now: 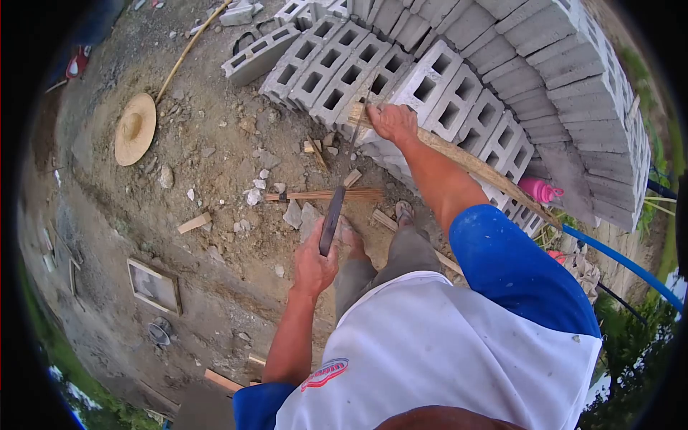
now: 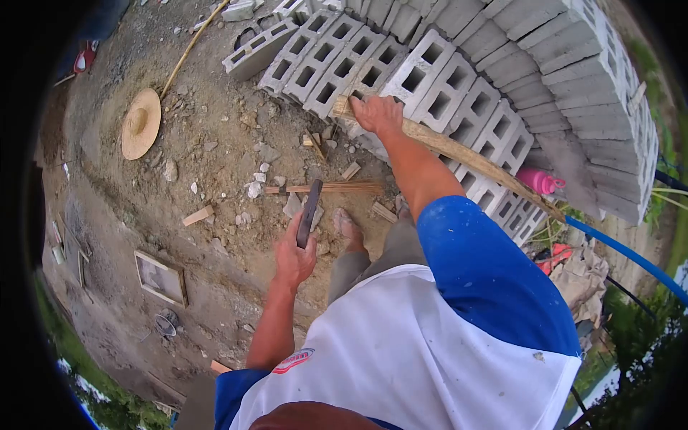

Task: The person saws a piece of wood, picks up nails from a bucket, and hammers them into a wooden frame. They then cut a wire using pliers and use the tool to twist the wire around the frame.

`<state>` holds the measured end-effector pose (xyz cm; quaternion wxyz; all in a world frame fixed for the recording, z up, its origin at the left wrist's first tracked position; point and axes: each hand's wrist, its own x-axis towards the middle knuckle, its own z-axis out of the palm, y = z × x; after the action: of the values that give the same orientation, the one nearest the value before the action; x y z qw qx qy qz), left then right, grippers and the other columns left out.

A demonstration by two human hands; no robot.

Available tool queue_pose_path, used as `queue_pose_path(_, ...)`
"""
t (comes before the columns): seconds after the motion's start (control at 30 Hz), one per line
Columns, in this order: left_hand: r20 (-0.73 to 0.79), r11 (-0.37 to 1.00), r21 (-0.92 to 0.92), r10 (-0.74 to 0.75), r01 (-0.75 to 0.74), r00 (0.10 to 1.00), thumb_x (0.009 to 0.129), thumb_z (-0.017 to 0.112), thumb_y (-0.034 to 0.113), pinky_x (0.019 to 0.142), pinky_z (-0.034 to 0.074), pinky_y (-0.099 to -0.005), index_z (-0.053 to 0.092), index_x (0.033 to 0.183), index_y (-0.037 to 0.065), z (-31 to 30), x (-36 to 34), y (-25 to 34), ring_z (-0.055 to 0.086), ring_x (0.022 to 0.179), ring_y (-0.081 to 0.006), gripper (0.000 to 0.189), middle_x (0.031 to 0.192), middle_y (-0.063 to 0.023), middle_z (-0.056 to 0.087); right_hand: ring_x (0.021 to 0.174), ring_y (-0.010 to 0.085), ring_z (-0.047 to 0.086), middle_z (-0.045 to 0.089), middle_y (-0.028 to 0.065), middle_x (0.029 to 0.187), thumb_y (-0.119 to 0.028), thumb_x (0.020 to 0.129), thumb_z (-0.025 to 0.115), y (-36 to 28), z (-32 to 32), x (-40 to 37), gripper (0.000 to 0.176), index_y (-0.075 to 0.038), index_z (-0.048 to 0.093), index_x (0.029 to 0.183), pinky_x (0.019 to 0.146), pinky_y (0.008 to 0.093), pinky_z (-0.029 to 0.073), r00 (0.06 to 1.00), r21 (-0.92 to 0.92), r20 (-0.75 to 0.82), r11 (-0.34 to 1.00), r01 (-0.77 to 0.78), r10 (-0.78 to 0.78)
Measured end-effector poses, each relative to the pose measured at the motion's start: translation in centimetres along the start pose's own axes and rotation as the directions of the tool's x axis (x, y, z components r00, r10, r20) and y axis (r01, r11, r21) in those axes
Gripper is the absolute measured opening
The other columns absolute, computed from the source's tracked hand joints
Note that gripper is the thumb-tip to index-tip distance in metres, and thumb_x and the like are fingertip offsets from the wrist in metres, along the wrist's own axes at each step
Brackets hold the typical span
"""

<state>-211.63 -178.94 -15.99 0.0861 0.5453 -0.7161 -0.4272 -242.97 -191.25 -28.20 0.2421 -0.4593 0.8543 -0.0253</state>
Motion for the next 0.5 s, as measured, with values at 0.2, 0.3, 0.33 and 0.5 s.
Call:
queue_pose_path(0.2,0.016,0.992,-0.084,-0.092,0.093,0.996,0.084,0.064,0.013,0.078,0.053,-0.0409,0.052,0.132,0.007,-2.4,-2.8,0.3,0.066,0.089,-0.0412,0.051,0.096,-0.0236,0.067,0.110,0.0347,0.056,0.067,0.0200,0.106,-0.057,0.091,0.037,-0.7,-0.9,-0.4,0.058,-0.013,0.073,0.104,0.094,0.0464,0.041,0.999,0.036,0.036,0.999,-0.022,0.021)
queue_pose_path(0.3,0.099,0.977,-0.122,-0.165,0.176,0.981,0.084,0.064,0.013,0.078,0.053,-0.0423,0.053,0.131,0.007,-1.8,1.3,1.5,0.066,0.090,-0.0412,0.048,0.093,-0.0238,0.067,0.110,0.0335,0.055,0.067,0.0188,0.107,-0.057,0.092,0.037,-0.2,-0.2,0.1,0.057,-0.014,0.073,0.105,0.093,0.0457,0.042,0.999,0.033,0.054,0.999,-0.009,0.007)
queue_pose_path(0.33,0.089,0.986,-0.113,-0.112,0.122,0.990,0.084,0.063,0.013,0.078,0.053,-0.0434,0.053,0.130,0.007,-0.1,5.5,2.5,0.065,0.090,-0.0412,0.047,0.092,-0.0245,0.067,0.110,0.0337,0.055,0.067,0.0185,0.106,-0.056,0.092,0.037,-0.2,-0.1,0.2,0.057,-0.014,0.073,0.104,0.092,0.0456,0.043,0.998,0.023,0.061,1.000,0.004,-0.005)
queue_pose_path(0.5,0.018,0.997,-0.079,0.007,-0.005,1.000,0.083,0.061,0.011,0.077,0.052,-0.0452,0.054,0.127,0.006,3.9,16.2,5.7,0.064,0.090,-0.0424,0.045,0.100,-0.0276,0.065,0.108,0.0350,0.054,0.068,0.0129,0.107,-0.054,0.094,0.035,-0.4,-1.6,-0.4,0.056,-0.013,0.073,0.099,0.091,0.0456,0.045,0.999,0.030,0.050,0.999,0.012,-0.013)
